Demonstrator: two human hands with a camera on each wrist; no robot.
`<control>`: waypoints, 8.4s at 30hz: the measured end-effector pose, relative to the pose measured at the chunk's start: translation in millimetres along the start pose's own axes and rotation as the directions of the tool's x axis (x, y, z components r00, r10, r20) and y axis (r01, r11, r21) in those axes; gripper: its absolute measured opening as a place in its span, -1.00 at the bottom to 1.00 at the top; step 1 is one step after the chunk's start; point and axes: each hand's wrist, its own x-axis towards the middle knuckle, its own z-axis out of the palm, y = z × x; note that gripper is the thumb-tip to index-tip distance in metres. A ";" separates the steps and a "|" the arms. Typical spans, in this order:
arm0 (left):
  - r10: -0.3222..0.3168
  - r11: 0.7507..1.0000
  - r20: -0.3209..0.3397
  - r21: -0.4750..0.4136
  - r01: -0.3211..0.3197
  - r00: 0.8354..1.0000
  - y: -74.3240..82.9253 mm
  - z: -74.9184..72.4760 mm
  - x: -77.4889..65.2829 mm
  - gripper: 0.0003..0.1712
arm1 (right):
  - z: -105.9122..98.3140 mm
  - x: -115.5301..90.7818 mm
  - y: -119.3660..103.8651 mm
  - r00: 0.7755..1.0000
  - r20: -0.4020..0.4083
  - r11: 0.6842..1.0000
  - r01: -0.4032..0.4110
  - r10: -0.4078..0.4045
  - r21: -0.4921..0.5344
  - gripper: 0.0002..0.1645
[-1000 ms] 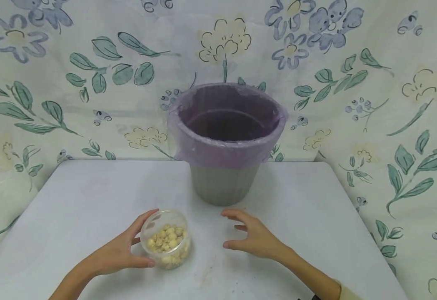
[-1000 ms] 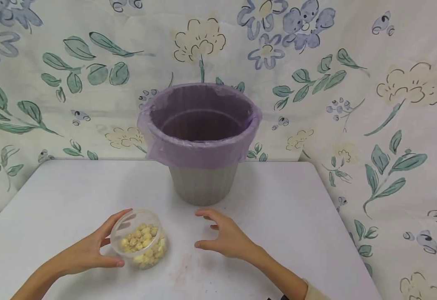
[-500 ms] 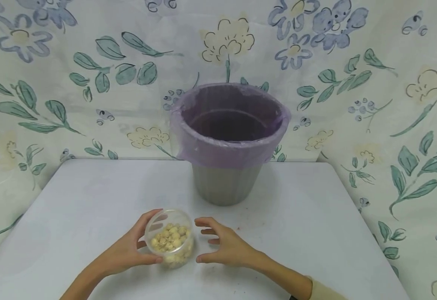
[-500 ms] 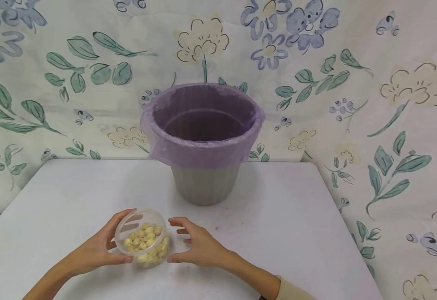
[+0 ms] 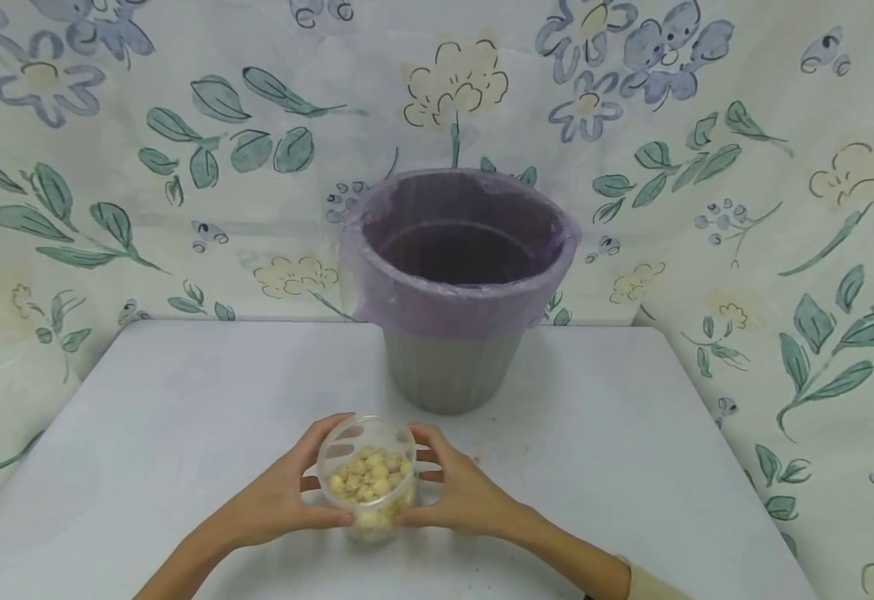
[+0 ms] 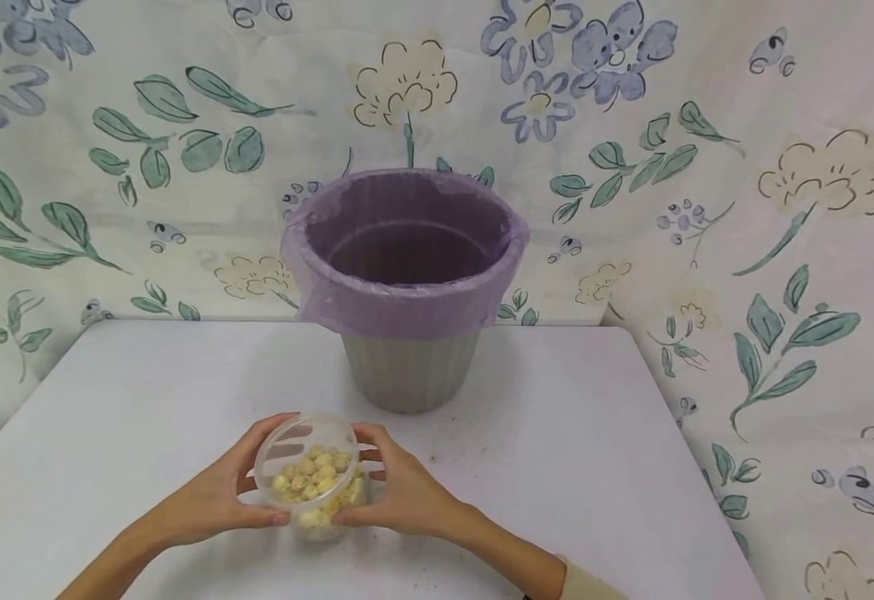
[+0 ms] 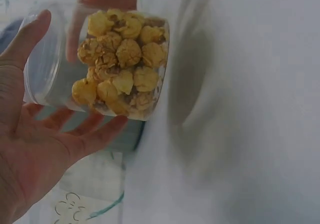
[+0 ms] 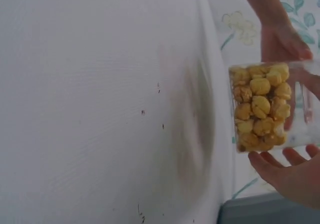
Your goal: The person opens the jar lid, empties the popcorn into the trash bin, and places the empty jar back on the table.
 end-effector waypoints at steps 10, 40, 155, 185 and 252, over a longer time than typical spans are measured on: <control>0.025 0.999 0.031 0.028 -0.026 0.999 22.5 14.0 14.6 0.13 | -8.7 -12.1 -7.1 0.995 -0.029 0.996 0.094 -0.094 -0.007 0.28; 0.179 0.983 0.224 -0.002 -0.183 0.958 77.1 51.5 95.5 0.23 | -65.5 -59.9 -25.6 0.970 -0.152 0.976 0.205 -0.192 0.077 0.29; 0.251 0.939 0.326 -0.312 -0.147 0.911 68.1 51.6 116.1 0.19 | -78.0 -58.8 -19.6 0.954 -0.205 0.975 0.222 -0.218 -0.004 0.32; 0.262 0.933 0.222 -0.309 -0.187 0.939 67.0 65.6 119.7 0.18 | -82.7 -62.5 -20.8 0.939 -0.262 0.975 0.211 -0.223 -0.073 0.27; 0.223 0.950 0.291 -0.277 -0.141 0.930 71.1 54.2 113.2 0.26 | -81.4 -62.4 -22.7 0.954 -0.230 0.979 0.201 -0.190 0.024 0.28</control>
